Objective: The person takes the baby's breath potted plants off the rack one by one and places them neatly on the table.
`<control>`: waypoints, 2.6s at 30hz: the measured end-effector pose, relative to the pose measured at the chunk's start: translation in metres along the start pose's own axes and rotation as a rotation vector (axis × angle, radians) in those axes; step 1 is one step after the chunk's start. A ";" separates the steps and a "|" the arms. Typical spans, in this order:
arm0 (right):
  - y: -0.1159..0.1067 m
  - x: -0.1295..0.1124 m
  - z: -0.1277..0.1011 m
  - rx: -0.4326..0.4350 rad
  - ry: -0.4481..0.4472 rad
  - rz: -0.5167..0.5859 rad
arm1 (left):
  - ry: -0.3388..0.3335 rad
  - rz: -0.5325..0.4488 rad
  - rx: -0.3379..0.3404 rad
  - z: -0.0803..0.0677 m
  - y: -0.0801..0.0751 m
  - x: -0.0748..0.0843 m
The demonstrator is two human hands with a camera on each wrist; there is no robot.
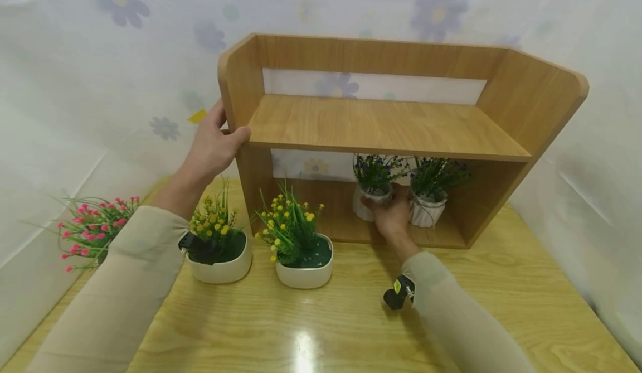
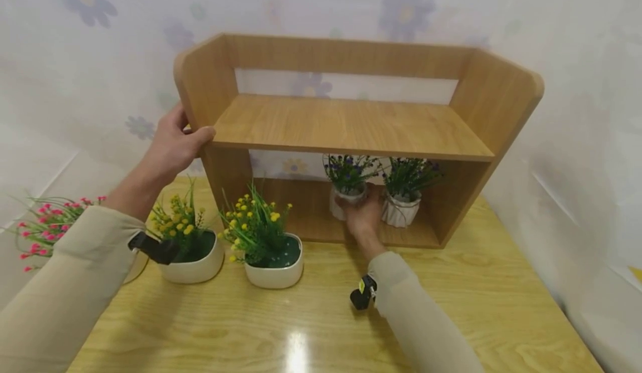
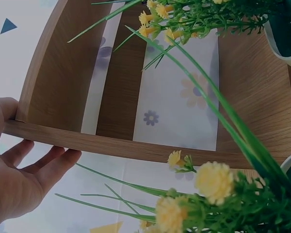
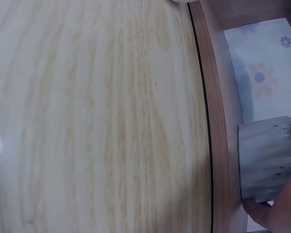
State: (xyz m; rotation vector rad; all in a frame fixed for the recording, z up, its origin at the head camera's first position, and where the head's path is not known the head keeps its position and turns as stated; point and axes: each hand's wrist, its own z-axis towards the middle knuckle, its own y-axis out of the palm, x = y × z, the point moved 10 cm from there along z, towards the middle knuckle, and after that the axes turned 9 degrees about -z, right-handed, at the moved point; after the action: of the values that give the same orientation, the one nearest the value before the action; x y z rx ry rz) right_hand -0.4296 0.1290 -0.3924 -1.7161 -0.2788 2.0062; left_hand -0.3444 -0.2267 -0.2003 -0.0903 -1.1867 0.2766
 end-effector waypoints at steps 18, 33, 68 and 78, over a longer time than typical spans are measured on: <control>-0.001 0.000 -0.015 -0.201 -0.067 0.027 | 0.031 -0.002 -0.014 0.001 0.004 0.005; -0.013 -0.006 -0.031 -0.312 -0.125 0.003 | 0.030 -0.013 -0.006 0.002 0.003 0.002; -0.048 -0.017 -0.098 -0.350 -0.207 0.042 | 0.041 -0.009 -0.008 0.004 0.001 0.002; -0.050 -0.019 -0.119 -0.405 -0.304 0.088 | 0.035 0.004 0.003 0.004 0.000 0.001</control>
State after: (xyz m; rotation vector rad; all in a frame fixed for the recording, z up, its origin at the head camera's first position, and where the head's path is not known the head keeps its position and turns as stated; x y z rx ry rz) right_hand -0.3015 0.1452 -0.3763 -1.6627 -0.7698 2.4026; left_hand -0.3476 -0.2270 -0.1980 -0.0951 -1.1518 0.2794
